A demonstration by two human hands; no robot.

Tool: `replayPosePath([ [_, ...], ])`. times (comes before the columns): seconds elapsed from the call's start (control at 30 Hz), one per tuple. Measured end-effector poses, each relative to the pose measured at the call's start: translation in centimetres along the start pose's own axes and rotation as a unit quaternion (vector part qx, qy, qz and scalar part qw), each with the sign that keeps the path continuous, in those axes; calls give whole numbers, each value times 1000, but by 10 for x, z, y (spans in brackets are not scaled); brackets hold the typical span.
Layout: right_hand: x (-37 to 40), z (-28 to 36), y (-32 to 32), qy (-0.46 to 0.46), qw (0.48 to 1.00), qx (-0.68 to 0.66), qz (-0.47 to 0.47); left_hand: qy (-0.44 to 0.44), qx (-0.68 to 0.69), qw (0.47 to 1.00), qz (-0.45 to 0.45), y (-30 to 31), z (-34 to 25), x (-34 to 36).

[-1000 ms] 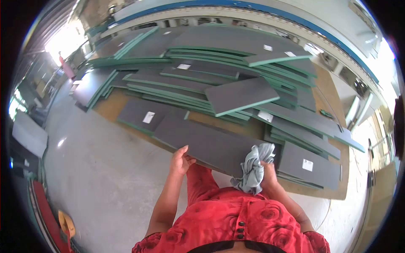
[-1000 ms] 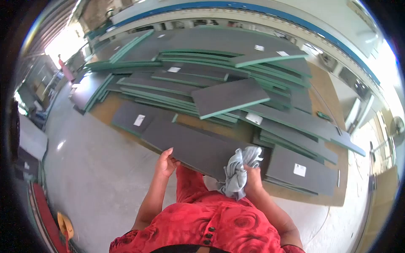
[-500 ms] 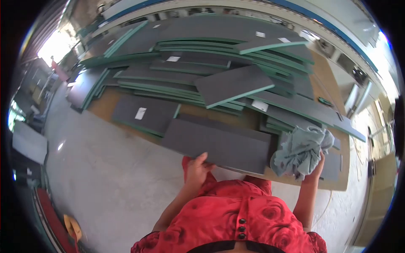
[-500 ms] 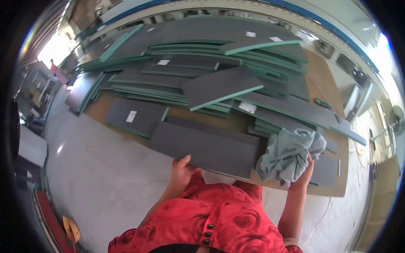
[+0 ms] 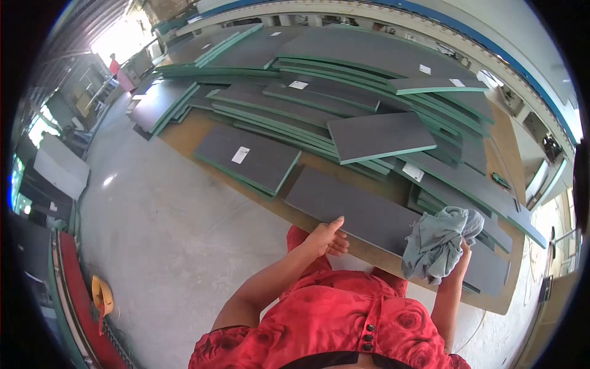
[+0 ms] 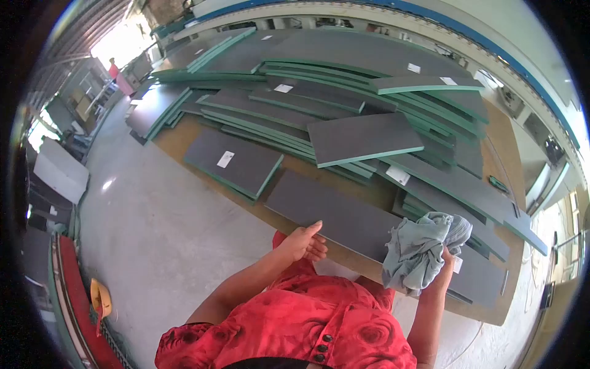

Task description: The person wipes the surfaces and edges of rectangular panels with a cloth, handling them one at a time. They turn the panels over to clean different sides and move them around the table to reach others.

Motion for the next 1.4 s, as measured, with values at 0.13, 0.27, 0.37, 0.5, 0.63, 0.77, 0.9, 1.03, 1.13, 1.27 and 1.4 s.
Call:
replayPosePath([
  [0.13, -8, -1, -49, 43, 995, 81, 44, 14, 64, 998, 19, 1, 3, -12],
  [0.27, -18, -12, -91, 216, 929, 294, 56, -15, 79, 996, 38, 13, 9, -6],
  [0.37, -11, -41, -139, 359, 741, 532, 199, -81, 70, 994, -19, 57, -7, 7],
  [0.5, -17, -103, -138, 311, 546, 745, 223, -226, 163, 938, -208, 153, -34, 34],
  [0.63, -19, -107, -143, 302, 562, 741, 209, -293, 196, 896, -272, 198, -58, 48],
  [0.77, -22, -108, -140, 295, 570, 739, 202, -256, 173, 910, -278, 207, -74, 36],
  [0.9, -20, -107, -140, 311, 578, 729, 198, -184, 99, 930, -301, 208, -81, 24],
  [1.03, -18, -107, -139, 319, 583, 722, 195, -196, 108, 920, -321, 206, -84, 22],
  [1.13, -19, -106, -138, 322, 586, 718, 191, -212, 164, 914, -304, 208, -79, 19],
  [1.27, -20, -105, -136, 325, 588, 715, 192, -235, 238, 895, -293, 209, -60, 23],
  [1.4, -20, -105, -138, 327, 592, 710, 197, -302, 371, 846, -237, 209, -47, 24],
])
Point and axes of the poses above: each hand's wrist, its own x-axis away from the middle knuckle, its own y-axis out of the back of the hand, z = x × y, the point moved 9 cm from there along -x, towards the middle knuckle
